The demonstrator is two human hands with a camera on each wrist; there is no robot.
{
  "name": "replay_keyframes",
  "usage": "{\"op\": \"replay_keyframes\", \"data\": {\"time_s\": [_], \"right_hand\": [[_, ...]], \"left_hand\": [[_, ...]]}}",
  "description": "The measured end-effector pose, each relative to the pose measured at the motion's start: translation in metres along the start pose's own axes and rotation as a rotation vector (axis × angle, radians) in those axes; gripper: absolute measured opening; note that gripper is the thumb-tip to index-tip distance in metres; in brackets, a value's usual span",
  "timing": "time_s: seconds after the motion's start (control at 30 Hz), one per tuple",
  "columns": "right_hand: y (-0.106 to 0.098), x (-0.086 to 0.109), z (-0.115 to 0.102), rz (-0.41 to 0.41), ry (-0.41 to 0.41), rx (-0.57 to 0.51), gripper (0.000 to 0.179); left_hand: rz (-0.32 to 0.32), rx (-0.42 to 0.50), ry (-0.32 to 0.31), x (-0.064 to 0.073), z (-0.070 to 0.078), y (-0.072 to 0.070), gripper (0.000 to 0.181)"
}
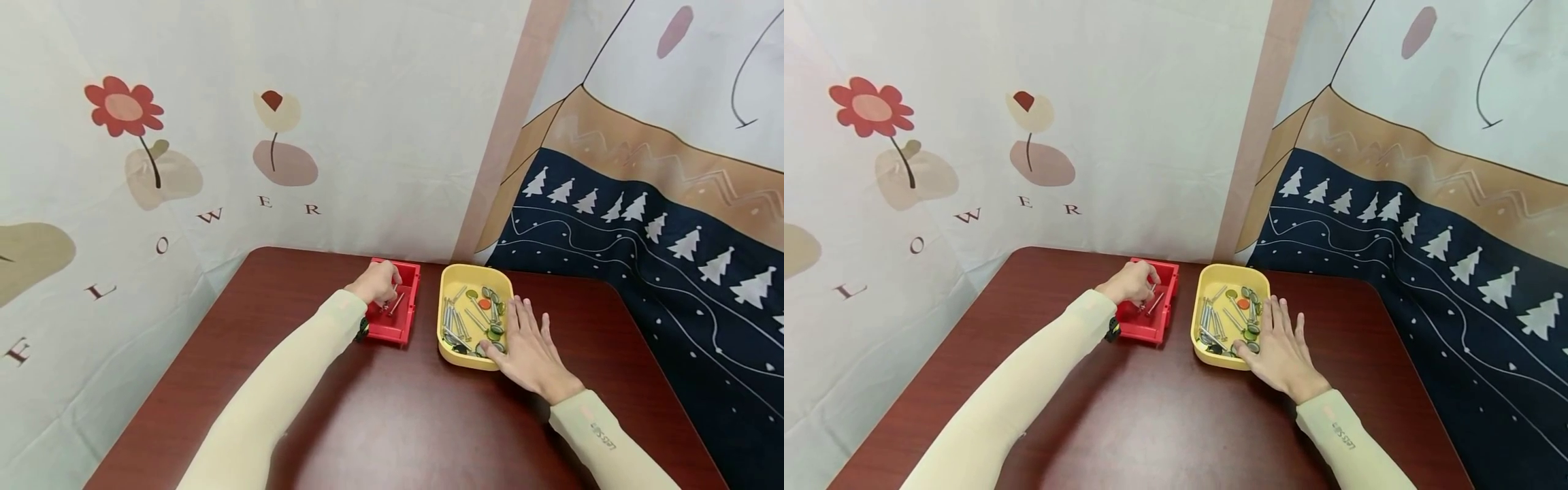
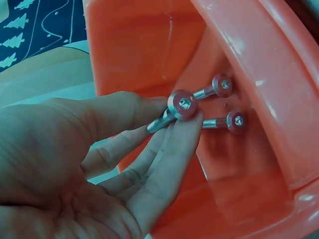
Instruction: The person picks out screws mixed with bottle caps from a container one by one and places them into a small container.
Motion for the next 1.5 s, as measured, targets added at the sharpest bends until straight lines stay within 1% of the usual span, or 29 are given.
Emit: {"op": "replay_keyframes", "data": {"time_s": [0.03, 0.07, 0.1, 0.13, 0.17, 0.2, 0.27, 0.3, 0.33, 0.37, 0.4, 0.47, 0.53, 0.7, 0.77, 0.97, 1.07, 1.13, 1.33, 1.5], "right_hand": [[0.000, 0.000, 0.000, 0.001, 0.000, 0.001, 0.113], [0.000, 0.000, 0.000, 0.004, -0.001, 0.001, 0.113], [0.000, 0.000, 0.001, 0.006, -0.004, 0.005, 0.113], [0.001, 0.000, 0.001, 0.009, -0.007, 0.007, 0.112], [0.001, 0.000, 0.001, 0.012, -0.010, 0.009, 0.112], [0.001, 0.001, 0.001, 0.015, -0.014, 0.009, 0.112], [0.002, 0.001, 0.001, 0.020, -0.019, 0.010, 0.112], [0.002, 0.001, 0.001, 0.022, -0.021, 0.010, 0.112], [0.002, 0.001, 0.001, 0.023, -0.021, 0.010, 0.112], [0.002, 0.001, 0.001, 0.024, -0.022, 0.010, 0.112], [0.001, 0.001, 0.001, 0.025, -0.022, 0.012, 0.112], [0.001, 0.001, 0.001, 0.024, -0.023, 0.012, 0.112], [0.001, 0.001, 0.001, 0.023, -0.023, 0.011, 0.111], [0.002, 0.001, 0.001, 0.020, -0.021, 0.011, 0.111], [0.003, 0.001, 0.001, 0.022, -0.019, 0.013, 0.111], [0.001, 0.000, 0.000, 0.027, -0.012, 0.015, 0.112], [0.000, -0.001, 0.000, 0.026, -0.012, 0.016, 0.111], [0.000, -0.001, 0.000, 0.028, -0.013, 0.021, 0.111], [0.001, 0.000, 0.000, 0.035, -0.018, 0.019, 0.112], [-0.001, 0.002, 0.000, 0.025, -0.012, 0.008, 0.115]], "left_hand": [[-0.003, 0.006, 0.005, -0.010, -0.007, 0.002, 0.037], [0.005, -0.007, -0.002, -0.015, -0.011, 0.004, 0.039], [0.007, -0.015, -0.011, -0.010, -0.004, 0.004, 0.040], [0.009, -0.017, -0.008, -0.011, -0.006, 0.004, 0.040], [0.029, -0.026, 0.019, -0.013, -0.008, 0.006, 0.039], [0.019, -0.028, 0.012, -0.005, -0.002, 0.004, 0.039], [0.042, -0.055, 0.010, 0.013, 0.011, 0.002, 0.039], [0.048, -0.052, 0.022, 0.021, 0.017, -0.001, 0.037], [0.055, -0.055, 0.015, 0.036, 0.028, -0.003, 0.037], [0.075, -0.068, 0.014, 0.044, 0.034, -0.004, 0.037], [0.081, -0.079, -0.007, 0.055, 0.043, -0.006, 0.038], [0.121, -0.107, -0.004, 0.067, 0.052, -0.006, 0.038], [0.148, -0.124, -0.002, 0.072, 0.058, -0.005, 0.038], [0.197, -0.152, 0.033, 0.077, 0.066, -0.001, 0.038], [0.220, -0.182, 0.043, 0.077, 0.068, 0.000, 0.039], [0.258, -0.251, 0.044, 0.079, 0.077, 0.003, 0.045], [0.276, -0.291, 0.057, 0.079, 0.081, 0.005, 0.048], [0.281, -0.321, 0.066, 0.078, 0.084, 0.007, 0.049], [0.269, -0.388, 0.110, 0.079, 0.094, 0.015, 0.055], [0.275, -0.458, 0.146, 0.078, 0.103, 0.021, 0.058]]}}
Point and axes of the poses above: each hand's wrist, its own x-axis away from the middle knuckle, its own y-axis out of the palm, z = x × y, the point moved 3 cm from there along -x, towards the middle knuckle, and after that the axes turned 14 degrees about -z, right-handed, at the moved point
